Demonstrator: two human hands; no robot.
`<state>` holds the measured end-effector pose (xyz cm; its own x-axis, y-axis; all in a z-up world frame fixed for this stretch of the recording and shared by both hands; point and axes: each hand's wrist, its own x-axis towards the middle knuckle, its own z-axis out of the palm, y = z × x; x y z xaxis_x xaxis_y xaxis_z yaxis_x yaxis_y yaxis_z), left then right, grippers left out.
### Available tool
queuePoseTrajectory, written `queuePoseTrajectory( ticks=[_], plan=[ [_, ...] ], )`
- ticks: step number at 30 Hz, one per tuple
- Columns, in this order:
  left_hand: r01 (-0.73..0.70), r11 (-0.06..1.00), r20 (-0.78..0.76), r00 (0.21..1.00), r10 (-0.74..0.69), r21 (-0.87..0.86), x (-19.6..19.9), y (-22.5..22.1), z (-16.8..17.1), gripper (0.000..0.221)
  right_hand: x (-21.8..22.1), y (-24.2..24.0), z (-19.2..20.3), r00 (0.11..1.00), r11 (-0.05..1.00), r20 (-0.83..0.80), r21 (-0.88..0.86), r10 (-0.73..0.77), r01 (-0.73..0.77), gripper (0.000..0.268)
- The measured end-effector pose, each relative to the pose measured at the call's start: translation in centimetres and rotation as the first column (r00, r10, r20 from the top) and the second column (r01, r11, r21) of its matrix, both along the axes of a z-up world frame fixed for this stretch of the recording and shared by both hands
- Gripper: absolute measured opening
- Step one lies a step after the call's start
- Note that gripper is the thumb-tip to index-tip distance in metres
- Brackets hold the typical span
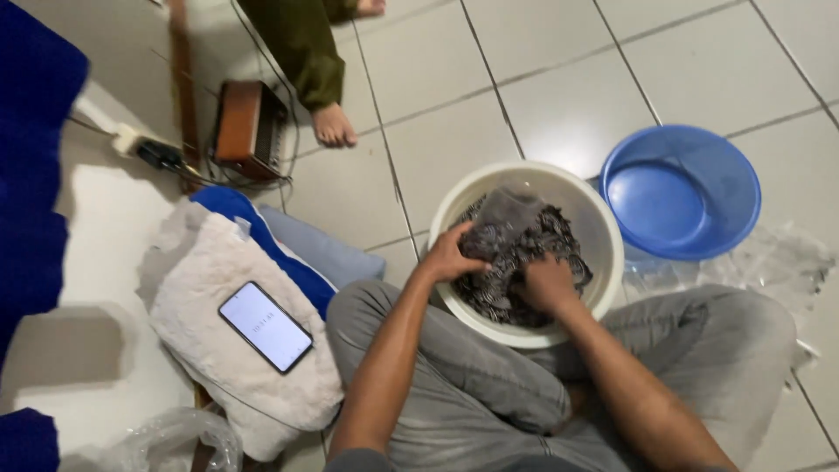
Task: Packaging small ring-shaped snacks into plastic bags using a scoop while sitting on the floor.
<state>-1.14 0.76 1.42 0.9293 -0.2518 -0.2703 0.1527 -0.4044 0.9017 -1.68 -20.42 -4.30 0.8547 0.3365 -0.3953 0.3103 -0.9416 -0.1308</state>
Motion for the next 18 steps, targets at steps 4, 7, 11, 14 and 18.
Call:
queuePoseTrajectory(
  ticks=[4,7,11,14,18],
  plan=[
    [-0.009,0.99,0.049,0.999,0.016,-0.142,0.2,0.6,-1.4,0.077,-0.6,0.7,-2.5,0.994,0.992,0.066,-0.104,0.082,-0.075,0.027],
    [-0.036,0.976,0.042,0.998,0.046,-0.215,0.3,0.7,-1.8,0.072,-0.5,0.3,-4.2,0.99,0.991,0.093,-0.094,0.103,-0.095,0.024],
    [-0.046,0.993,0.074,0.996,0.054,-0.105,-0.2,0.7,-1.6,0.08,-0.6,0.5,-2.9,0.984,0.984,0.115,-0.131,0.137,-0.122,0.019],
    [-0.045,0.997,0.07,0.996,0.05,-0.071,-0.3,0.6,0.1,0.083,-1.1,0.9,-1.5,0.985,0.984,0.1,-0.12,0.141,-0.129,0.016],
    [-0.12,0.982,0.097,0.986,0.135,-0.144,-1.3,0.2,-0.5,0.075,-0.2,0.2,-5.0,0.974,0.982,0.134,-0.065,0.185,-0.177,0.016]
  ],
)
